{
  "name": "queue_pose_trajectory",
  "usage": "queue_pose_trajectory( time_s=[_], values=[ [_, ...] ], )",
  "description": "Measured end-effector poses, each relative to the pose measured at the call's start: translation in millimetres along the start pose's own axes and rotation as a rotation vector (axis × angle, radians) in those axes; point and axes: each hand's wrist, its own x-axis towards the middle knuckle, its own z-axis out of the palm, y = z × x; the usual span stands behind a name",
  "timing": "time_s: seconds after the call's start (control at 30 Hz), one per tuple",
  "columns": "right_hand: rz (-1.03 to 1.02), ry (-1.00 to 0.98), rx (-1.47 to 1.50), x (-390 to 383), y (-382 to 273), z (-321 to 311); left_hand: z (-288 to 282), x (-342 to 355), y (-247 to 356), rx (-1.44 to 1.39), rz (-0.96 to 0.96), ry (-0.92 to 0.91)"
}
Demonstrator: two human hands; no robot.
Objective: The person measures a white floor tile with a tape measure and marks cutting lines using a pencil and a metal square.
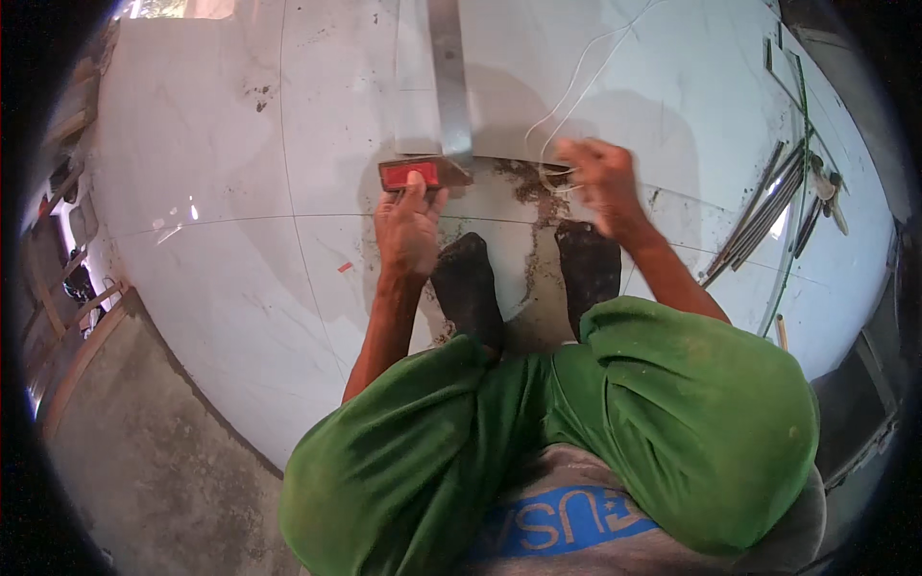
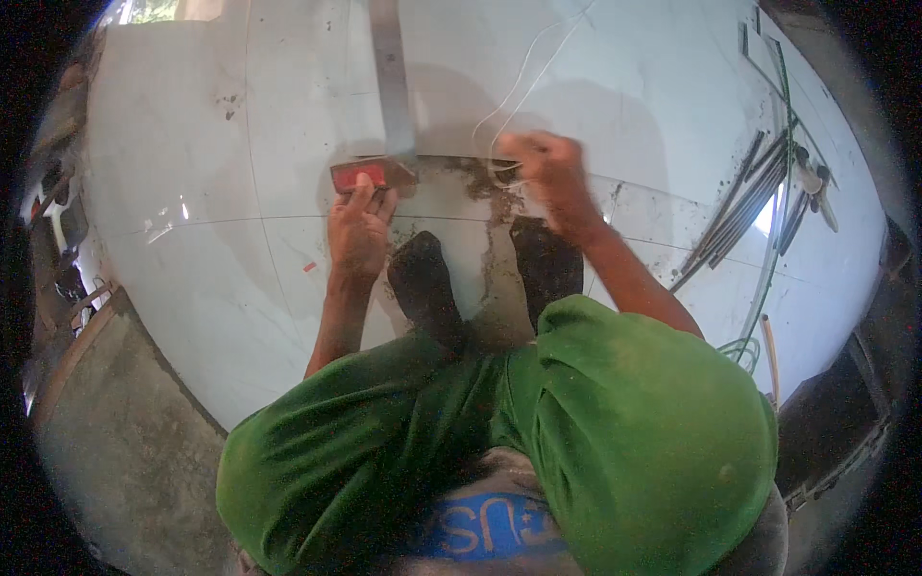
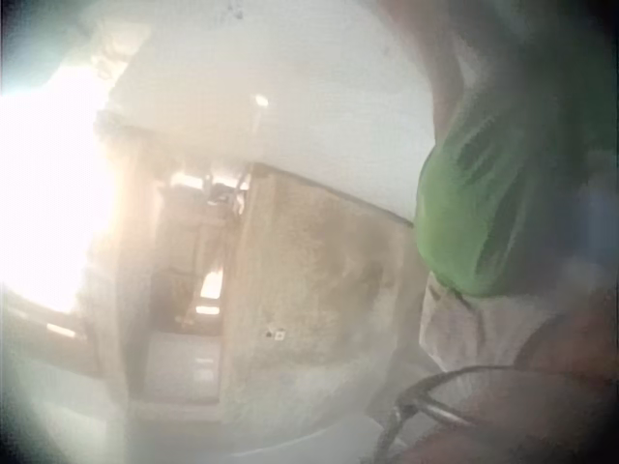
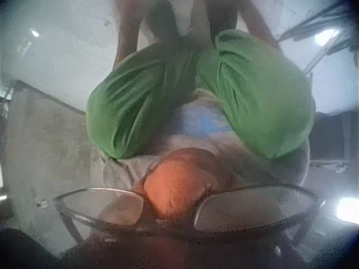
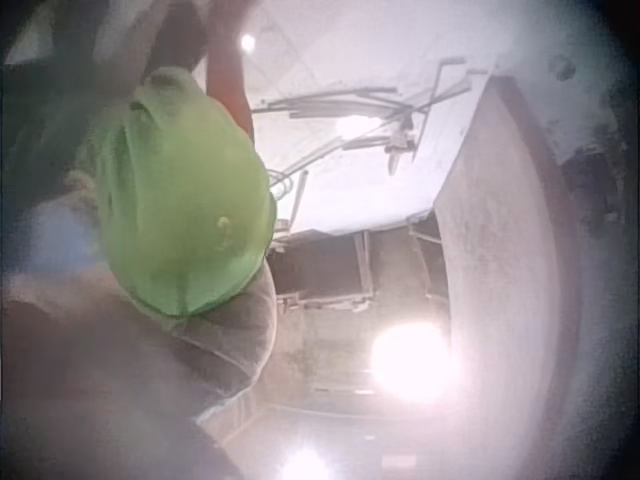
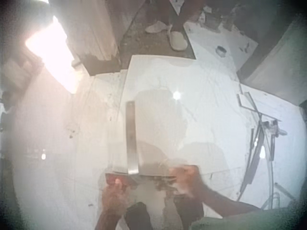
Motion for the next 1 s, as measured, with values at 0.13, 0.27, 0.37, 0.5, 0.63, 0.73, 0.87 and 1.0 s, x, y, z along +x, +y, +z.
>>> queue_pose_trajectory(
  time_s=[0.13, 0.27, 0.37, 0.5, 0.63, 0.73, 0.87, 1.0],
  values=[
    [-0.331, 0.506, -0.445, -9.5, 3.1, -177.3, -7.7, 4.1, 9.4, 0.037, 0.036, 0.055],
    [-0.213, 1.562, -1.762, -47.2, -58.5, -349.9, -3.4, 6.9, 9.9, 0.002, 0.078, 0.148],
    [-0.395, 1.46, -1.668, -50.7, -84.9, -279.7, -14.4, 8.7, 8.7, -0.054, 0.093, 0.163],
    [-0.61, 0.664, -1.104, 8.5, -15.6, -178.4, -34.8, 15.4, 20.9, -0.103, 0.158, 0.181],
    [-0.579, -0.06, -0.693, -2.8, -24.8, 9.0, -69.1, 22.7, 32.7, -0.117, 0.216, 0.174],
    [-0.864, -0.443, -0.966, 18.5, -30.5, 71.5, -97.3, 16.0, 40.6, -0.147, 0.267, 0.249],
    [-0.779, -0.337, -0.938, 48.0, -49.4, 108.6, -111.9, 18.9, 35.1, -0.17, 0.266, 0.199],
    [-0.842, -0.252, -1.019, 71.2, -47.9, 127.4, -96.9, 17.7, 37.8, -0.187, 0.262, 0.178]
  ],
)
